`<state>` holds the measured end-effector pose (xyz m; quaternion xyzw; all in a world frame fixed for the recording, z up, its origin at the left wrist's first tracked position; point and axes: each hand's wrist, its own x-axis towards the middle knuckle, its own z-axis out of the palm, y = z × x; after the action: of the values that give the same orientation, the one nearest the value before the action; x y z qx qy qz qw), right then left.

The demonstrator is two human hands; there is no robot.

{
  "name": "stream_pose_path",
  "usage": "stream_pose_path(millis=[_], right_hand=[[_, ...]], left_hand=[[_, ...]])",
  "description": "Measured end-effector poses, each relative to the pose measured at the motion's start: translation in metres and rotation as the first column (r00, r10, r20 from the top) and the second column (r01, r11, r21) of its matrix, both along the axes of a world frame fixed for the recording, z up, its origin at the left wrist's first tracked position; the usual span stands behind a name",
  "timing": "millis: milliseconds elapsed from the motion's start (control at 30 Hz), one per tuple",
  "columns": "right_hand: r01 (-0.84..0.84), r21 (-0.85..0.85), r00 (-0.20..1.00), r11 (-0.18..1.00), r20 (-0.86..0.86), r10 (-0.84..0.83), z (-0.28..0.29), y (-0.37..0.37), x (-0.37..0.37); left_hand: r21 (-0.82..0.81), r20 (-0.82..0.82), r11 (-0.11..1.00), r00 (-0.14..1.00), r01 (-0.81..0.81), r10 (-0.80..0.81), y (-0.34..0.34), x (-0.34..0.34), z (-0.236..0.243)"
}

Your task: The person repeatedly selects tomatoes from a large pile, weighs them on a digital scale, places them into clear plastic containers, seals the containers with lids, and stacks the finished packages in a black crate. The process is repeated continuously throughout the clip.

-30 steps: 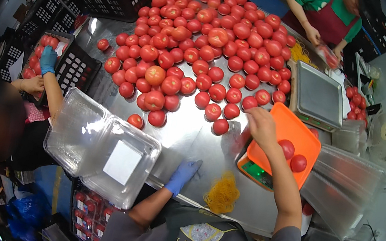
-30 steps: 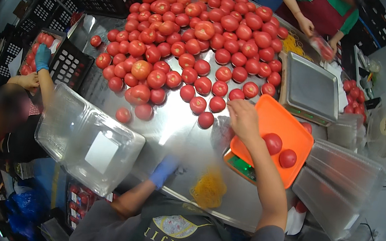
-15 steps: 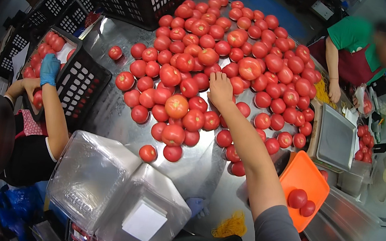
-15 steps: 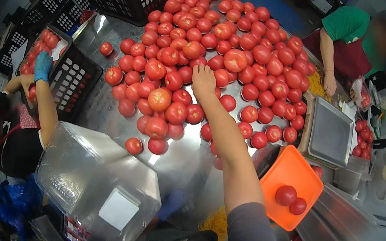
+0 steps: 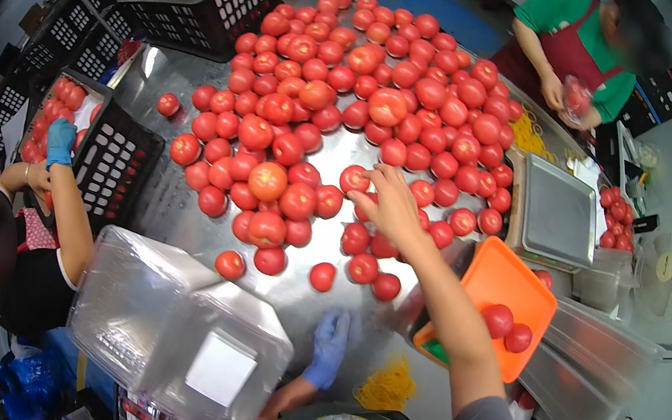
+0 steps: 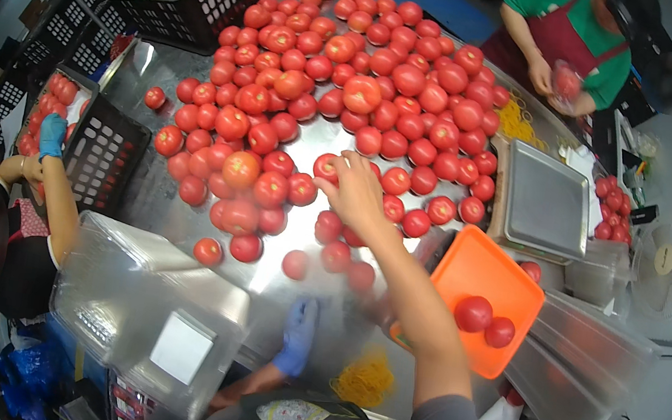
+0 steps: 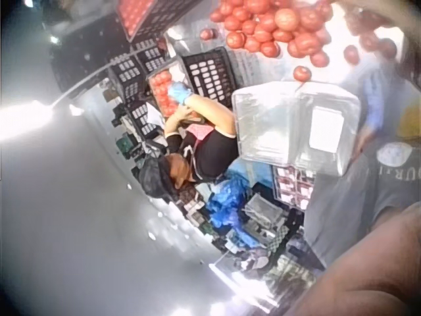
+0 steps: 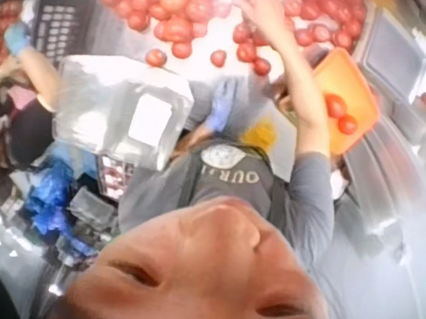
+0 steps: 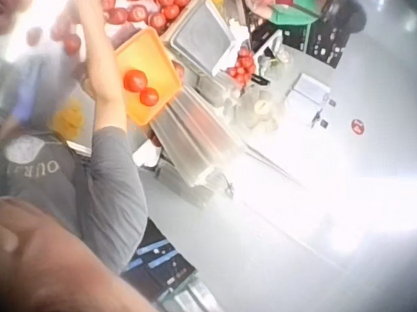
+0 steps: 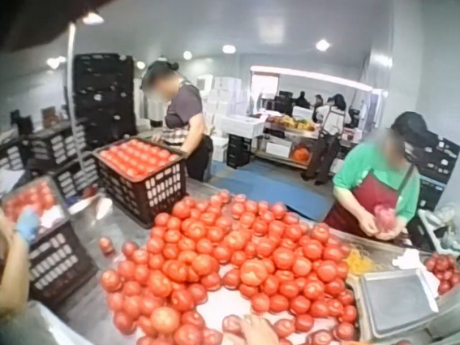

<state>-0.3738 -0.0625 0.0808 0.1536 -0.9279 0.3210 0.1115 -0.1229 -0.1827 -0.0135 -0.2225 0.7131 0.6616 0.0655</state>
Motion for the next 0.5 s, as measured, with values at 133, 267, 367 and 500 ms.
stream_pose_path(millis=[133,267,367,500], right_hand=[[0.045,-0.389,0.995,0.920,-0.061,-0.075,0.059,0.032,0.129],[0.106,-0.467,0.983,0.878,0.185,-0.021,0.042,0.067,0.236],[0.140,-0.395,0.952,0.908,0.305,-0.014,0.012,0.093,0.300],[0.483,-0.319,0.757,0.816,0.621,-0.205,0.000,0.115,0.373]], left_hand=[[0.231,-0.319,0.968,0.932,-0.097,0.169,0.073,-0.074,0.048],[0.155,-0.524,0.975,0.824,-0.156,0.215,0.119,-0.181,0.053],[-0.237,-0.665,0.945,0.747,-0.227,0.013,0.108,-0.275,0.037],[-0.717,-0.576,0.647,0.744,-0.260,-0.339,0.031,-0.385,0.004]])
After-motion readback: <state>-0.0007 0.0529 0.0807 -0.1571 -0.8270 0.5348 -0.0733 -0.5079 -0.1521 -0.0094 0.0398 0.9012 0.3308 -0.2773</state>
